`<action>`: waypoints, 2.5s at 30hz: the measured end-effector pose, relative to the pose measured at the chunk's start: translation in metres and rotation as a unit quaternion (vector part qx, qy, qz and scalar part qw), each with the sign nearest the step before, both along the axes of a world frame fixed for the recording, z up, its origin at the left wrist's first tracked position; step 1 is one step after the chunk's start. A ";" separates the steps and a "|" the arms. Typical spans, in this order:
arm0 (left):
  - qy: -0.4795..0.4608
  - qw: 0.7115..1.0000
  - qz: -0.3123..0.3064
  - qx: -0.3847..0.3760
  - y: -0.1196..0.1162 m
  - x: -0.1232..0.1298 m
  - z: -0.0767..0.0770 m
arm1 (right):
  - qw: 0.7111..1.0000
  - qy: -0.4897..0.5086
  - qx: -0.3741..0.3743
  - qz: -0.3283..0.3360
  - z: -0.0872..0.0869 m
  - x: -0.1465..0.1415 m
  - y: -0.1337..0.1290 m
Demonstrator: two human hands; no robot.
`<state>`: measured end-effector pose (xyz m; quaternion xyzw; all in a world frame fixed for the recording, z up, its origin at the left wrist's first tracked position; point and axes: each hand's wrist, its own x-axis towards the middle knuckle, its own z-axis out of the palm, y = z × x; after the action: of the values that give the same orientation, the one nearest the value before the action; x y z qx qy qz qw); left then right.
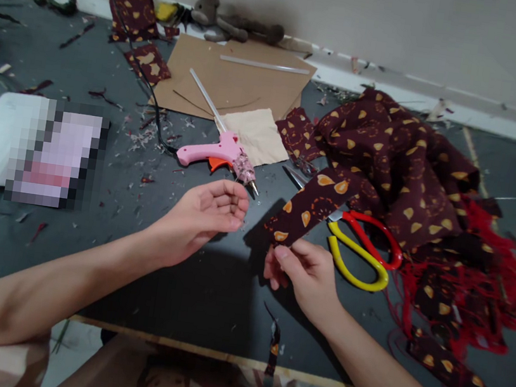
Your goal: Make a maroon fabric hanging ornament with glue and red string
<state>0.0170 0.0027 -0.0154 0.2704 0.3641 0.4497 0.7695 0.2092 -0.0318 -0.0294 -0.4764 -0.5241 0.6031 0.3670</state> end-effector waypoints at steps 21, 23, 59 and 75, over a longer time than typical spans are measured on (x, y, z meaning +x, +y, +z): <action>-0.019 1.000 -0.010 0.011 0.000 0.000 -0.001 | 1.000 -0.003 -0.010 0.001 -0.001 0.000 0.000; -0.021 1.000 -0.014 0.013 -0.001 0.000 0.000 | 1.000 0.000 -0.008 0.003 -0.001 0.000 0.000; -0.034 0.999 -0.025 0.025 -0.002 -0.002 -0.003 | 1.000 0.007 -0.002 0.004 -0.001 0.001 0.000; -0.033 0.998 -0.033 0.038 -0.002 -0.002 -0.003 | 1.000 0.021 0.007 0.010 -0.004 0.003 -0.001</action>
<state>0.0154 0.0005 -0.0187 0.2963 0.3122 0.4466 0.7844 0.2119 -0.0330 -0.0332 -0.4557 -0.5256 0.6127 0.3751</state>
